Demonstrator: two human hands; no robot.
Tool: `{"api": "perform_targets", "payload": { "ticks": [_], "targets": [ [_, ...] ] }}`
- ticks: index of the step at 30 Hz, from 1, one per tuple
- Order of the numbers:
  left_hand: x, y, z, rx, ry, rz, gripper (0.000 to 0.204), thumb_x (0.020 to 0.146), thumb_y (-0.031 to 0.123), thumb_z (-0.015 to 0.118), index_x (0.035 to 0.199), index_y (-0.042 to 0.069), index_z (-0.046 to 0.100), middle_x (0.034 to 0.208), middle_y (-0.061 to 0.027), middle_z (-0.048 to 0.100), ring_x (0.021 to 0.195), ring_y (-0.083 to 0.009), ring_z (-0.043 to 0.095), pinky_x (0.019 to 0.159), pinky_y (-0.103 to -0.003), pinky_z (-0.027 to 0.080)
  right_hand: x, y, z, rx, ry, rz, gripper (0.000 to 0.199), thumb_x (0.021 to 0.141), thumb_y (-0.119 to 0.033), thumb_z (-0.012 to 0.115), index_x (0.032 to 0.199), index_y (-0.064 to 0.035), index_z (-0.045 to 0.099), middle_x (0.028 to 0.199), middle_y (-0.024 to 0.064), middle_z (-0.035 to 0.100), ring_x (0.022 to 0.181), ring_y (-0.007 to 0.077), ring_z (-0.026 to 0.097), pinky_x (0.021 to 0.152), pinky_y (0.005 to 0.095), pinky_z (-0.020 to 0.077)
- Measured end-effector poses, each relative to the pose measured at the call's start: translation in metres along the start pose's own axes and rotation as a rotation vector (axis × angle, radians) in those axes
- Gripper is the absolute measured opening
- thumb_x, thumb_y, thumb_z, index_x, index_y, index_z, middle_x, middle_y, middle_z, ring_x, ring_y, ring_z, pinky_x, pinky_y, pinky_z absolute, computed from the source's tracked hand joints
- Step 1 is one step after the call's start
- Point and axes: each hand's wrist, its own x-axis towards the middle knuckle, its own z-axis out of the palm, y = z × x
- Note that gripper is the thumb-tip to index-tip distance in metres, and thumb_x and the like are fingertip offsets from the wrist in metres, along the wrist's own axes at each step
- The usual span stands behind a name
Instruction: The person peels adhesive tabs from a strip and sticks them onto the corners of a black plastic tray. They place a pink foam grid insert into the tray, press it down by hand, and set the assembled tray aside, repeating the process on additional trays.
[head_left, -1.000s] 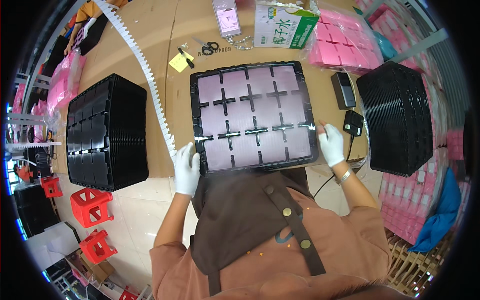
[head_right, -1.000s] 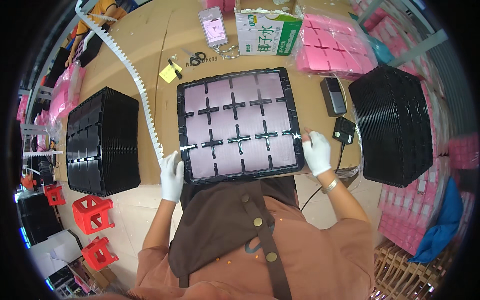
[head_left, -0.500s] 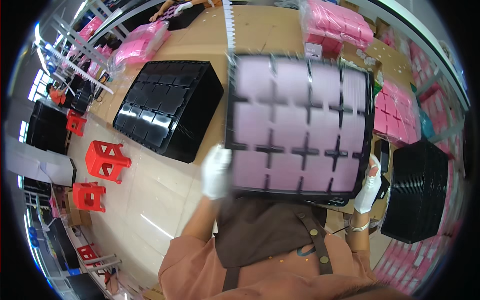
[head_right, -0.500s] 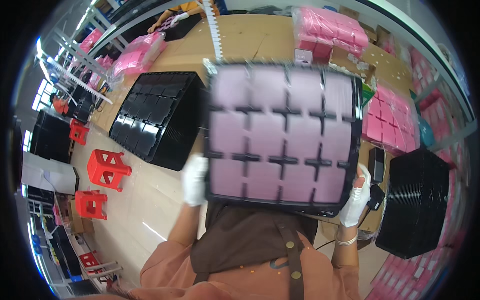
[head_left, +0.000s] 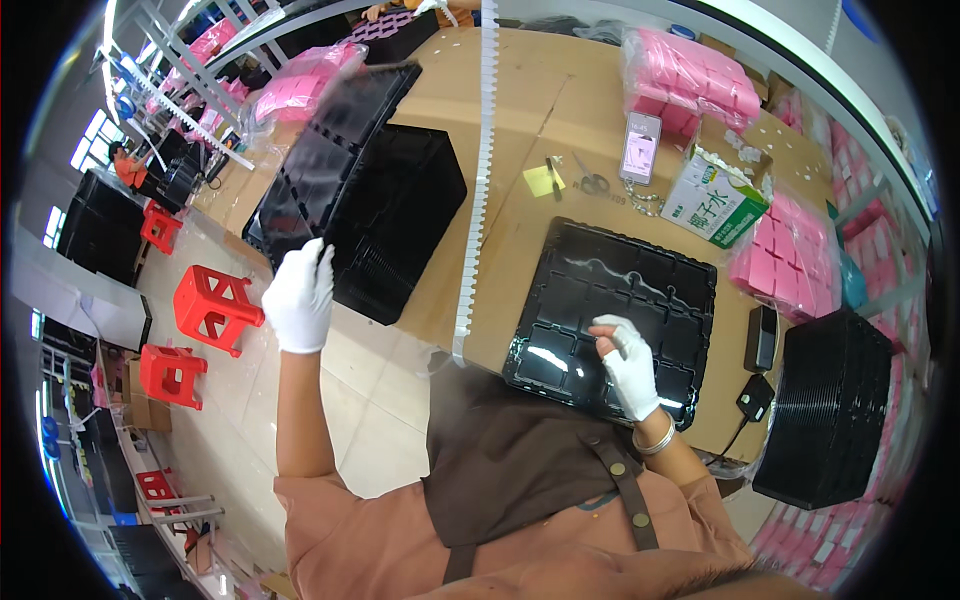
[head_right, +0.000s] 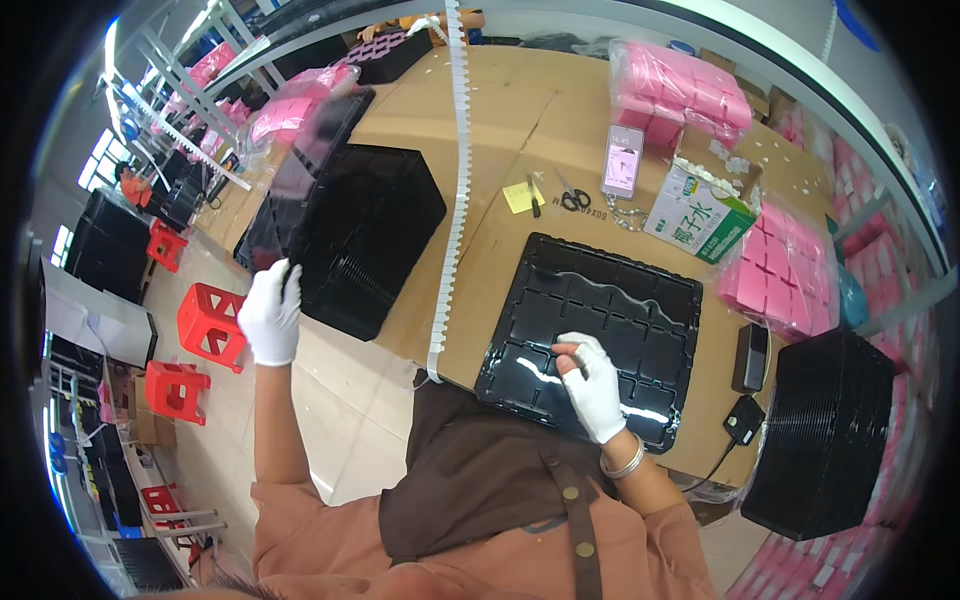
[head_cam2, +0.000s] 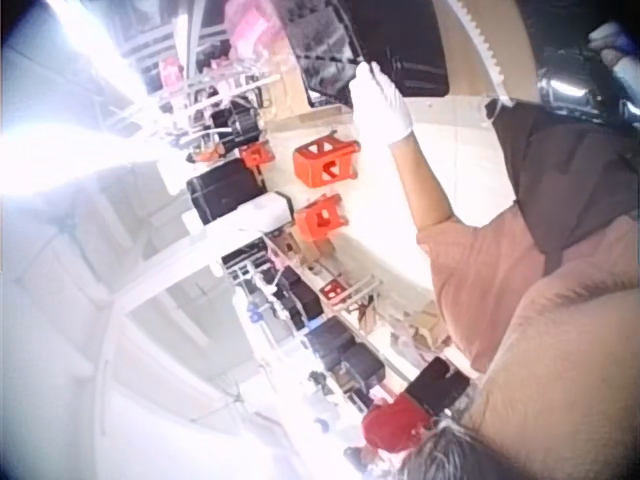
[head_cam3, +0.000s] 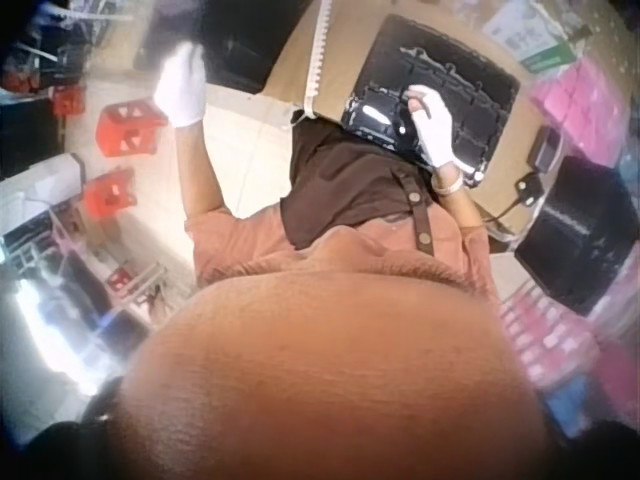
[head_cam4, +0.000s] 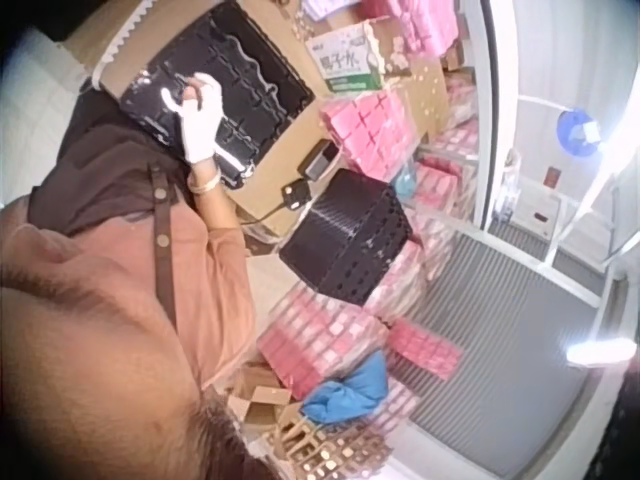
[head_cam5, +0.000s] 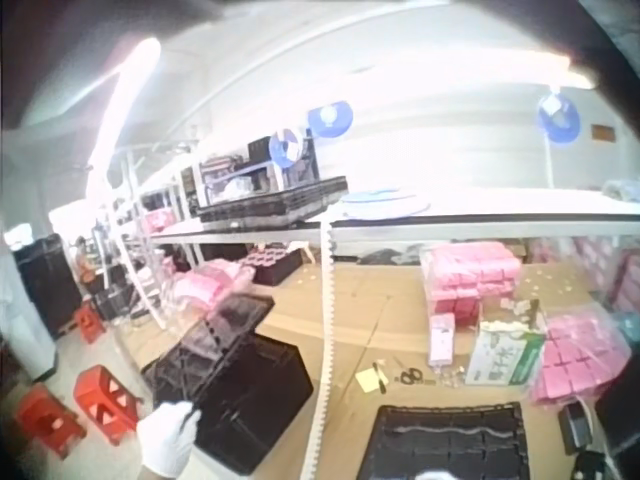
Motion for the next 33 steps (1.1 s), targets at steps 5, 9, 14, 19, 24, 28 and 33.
{"api": "perform_targets", "payload": {
  "ticks": [5,9,14,19,24,28,33],
  "targets": [
    [-0.021,0.005,0.044,0.078,-0.508,-0.164,0.017,0.088,0.029,0.058,0.101,0.019,0.062,0.087,-0.006,0.06,0.072,-0.0282,0.062,0.06,-0.04,0.05,-0.006,-0.002,0.006,0.051,-0.097,0.086,0.015,0.084,-0.008,0.057,0.094,-0.0006,0.065,0.101,0.0094,0.06,0.091,0.0199,0.058,0.08,0.0293,0.045],
    [-0.025,0.005,0.064,0.051,-0.476,-0.197,0.019,0.09,0.027,0.056,0.102,0.015,0.063,0.093,-0.0077,0.062,0.073,-0.0299,0.063,0.061,-0.041,0.05,-0.007,0.003,0.011,0.03,-0.093,0.096,0.015,0.085,-0.009,0.057,0.094,0.0001,0.065,0.099,0.0091,0.06,0.088,0.0195,0.058,0.078,0.0289,0.0452],
    [-0.033,-0.002,0.067,-0.002,-0.471,-0.174,0.016,0.092,0.027,0.053,0.1,0.016,0.062,0.087,-0.0053,0.057,0.071,-0.0263,0.062,0.058,-0.039,0.05,-0.006,0.013,0.011,0.038,-0.118,0.174,0.017,0.087,-0.012,0.057,0.095,0.0001,0.066,0.097,0.0073,0.061,0.088,0.0162,0.058,0.079,0.0275,0.045],
    [-0.031,0.022,0.056,-0.043,-0.174,-0.198,0.017,0.087,0.019,0.061,0.103,0.015,0.064,0.087,-0.0062,0.058,0.08,-0.0246,0.057,0.066,-0.036,0.048,-0.001,0.017,0.013,0.041,-0.125,0.228,0.018,0.088,-0.014,0.056,0.094,0.0003,0.066,0.097,0.0062,0.06,0.088,0.0149,0.057,0.079,0.0267,0.0441],
    [-0.125,0.074,0.052,-0.242,-0.922,-0.519,0.027,0.085,0.03,0.064,0.104,0.011,0.062,0.097,-0.0101,0.061,0.083,-0.0285,0.061,0.072,-0.04,0.048,0.003,0.03,0.014,0.149,-0.077,0.381,0.019,0.09,-0.016,0.055,0.097,-0.001,0.064,0.086,-0.0009,0.058,0.076,0.0064,0.05,0.07,0.0209,0.0404],
    [-0.174,0.108,0.075,-0.32,-0.936,-0.775,0.038,0.084,0.035,0.065,0.106,0.004,0.06,0.091,-0.0132,0.064,0.084,-0.0287,0.063,0.075,-0.039,0.049,0.017,0.036,0.04,0.128,-0.202,0.307,0.025,0.089,-0.023,0.059,0.1,-0.0007,0.064,0.088,0.0023,0.062,0.074,0.0077,0.052,0.068,0.0208,0.0417],
    [-0.166,0.121,0.074,-0.654,-0.932,-1.164,0.032,0.085,0.026,0.065,0.104,0.001,0.06,0.081,-0.0134,0.065,0.077,-0.0236,0.065,0.072,-0.035,0.051,0.032,0.03,0.1,0.469,-0.392,0.554,0.023,0.09,-0.012,0.053,0.107,0.0025,0.058,0.091,0.0053,0.064,0.063,0.0081,0.058,0.056,0.0204,0.0468]
  ]
}}
